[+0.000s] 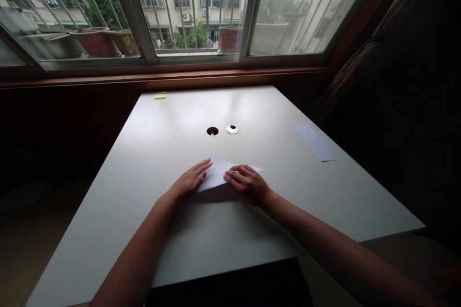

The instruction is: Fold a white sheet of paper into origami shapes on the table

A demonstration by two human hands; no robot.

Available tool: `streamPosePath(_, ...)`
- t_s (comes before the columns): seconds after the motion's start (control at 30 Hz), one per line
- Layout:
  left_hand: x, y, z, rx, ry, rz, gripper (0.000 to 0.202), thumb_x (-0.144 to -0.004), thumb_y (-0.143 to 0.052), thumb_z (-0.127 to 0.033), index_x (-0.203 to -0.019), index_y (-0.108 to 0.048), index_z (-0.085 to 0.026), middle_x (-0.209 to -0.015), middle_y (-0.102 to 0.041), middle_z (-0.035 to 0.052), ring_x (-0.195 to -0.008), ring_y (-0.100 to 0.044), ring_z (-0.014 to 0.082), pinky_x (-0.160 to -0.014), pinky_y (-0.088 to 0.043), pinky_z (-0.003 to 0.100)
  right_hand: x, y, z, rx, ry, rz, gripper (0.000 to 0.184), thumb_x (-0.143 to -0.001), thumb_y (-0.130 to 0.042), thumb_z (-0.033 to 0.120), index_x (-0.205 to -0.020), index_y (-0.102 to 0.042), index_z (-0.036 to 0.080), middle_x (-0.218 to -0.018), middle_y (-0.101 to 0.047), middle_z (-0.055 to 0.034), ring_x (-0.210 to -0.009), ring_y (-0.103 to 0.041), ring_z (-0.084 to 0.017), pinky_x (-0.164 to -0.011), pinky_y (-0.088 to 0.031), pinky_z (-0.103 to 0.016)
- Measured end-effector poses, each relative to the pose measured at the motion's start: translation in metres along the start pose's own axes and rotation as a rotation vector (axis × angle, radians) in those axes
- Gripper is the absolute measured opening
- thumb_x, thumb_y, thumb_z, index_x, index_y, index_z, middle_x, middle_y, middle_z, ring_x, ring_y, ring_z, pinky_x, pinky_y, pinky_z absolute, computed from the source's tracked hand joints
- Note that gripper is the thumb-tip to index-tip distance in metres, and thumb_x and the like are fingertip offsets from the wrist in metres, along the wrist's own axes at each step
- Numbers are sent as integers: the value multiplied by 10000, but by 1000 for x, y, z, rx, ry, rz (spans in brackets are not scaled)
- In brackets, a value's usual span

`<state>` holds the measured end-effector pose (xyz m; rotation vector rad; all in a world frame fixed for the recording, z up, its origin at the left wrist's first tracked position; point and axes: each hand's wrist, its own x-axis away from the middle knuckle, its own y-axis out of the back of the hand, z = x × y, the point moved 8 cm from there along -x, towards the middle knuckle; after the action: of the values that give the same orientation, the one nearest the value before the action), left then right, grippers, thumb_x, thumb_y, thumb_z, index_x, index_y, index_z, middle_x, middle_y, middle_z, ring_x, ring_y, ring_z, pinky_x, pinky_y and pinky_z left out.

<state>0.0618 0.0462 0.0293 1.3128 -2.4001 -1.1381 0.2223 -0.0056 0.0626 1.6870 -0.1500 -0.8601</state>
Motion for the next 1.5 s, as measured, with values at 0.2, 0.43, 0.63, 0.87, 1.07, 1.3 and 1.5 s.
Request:
streamPosePath(0.2,15,49,49,766,205,-518,475,-982,-356,-470,-1241,-611,-165,-1396,-551,137,-1337,-471,288,-1044,-456,487,-14,39,-27,-285,-334,-204,194,-932,-532,211,-1045,-689,227,-990,-714,-73,-933,-610,-225,-851,-466,-375)
streamPosePath(0.43,16,47,60,995,270,-529,422,-944,-470,-465,-1190,-630,-161,-1232,-639,133,-1110,-623,246,-854,-531,360,-15,24,-66,-1106,-956,-399,271,-843,-657,454,-931,-718,205,-843,-715,-50,-788,-651,-231,-704,-493,-343)
streamPosePath(0.63,10,23,38,996,275,-324,435,-908,-569,-478,-1195,-607,-153,-1000,-688,115,-740,-662,177,-616,-499,285,-7,-26,-65,-1611,-1203,-450,300,-710,-785,417,-884,-711,185,-809,-720,-41,-695,-642,-190,-645,-513,-310)
streamPosePath(0.87,7,29,34,867,208,-427,597,-812,-731,-354,-1356,-523,-221,-900,-674,50,-733,-679,181,-646,-523,308,6,-57,-61,-1697,-1259,-405,308,-694,-795,415,-862,-679,186,-793,-702,-32,-642,-617,-165,-586,-509,-286)
streamPosePath(1.07,7,32,32,818,215,-475,491,-783,-756,-350,-1225,-623,-184,-751,-663,18,-699,-654,172,-670,-518,320,6,-66,-55,-1720,-1259,-359,295,-706,-781,395,-875,-670,180,-795,-695,-28,-638,-610,-156,-587,-502,-273)
streamPosePath(1.3,10,30,38,794,268,-469,361,-778,-756,-370,-1068,-681,-167,-828,-715,60,-762,-661,197,-737,-523,359,4,-65,-46,-1730,-1259,-274,300,-714,-766,336,-955,-666,187,-871,-725,-34,-687,-650,-180,-630,-523,-292)
streamPosePath(1.5,10,24,43,779,320,-407,354,-775,-761,-365,-1064,-678,-178,-862,-708,55,-802,-667,194,-803,-528,368,1,-61,-44,-1743,-1176,-276,430,-718,-771,319,-1110,-638,202,-1047,-732,-65,-834,-694,-219,-702,-552,-312)
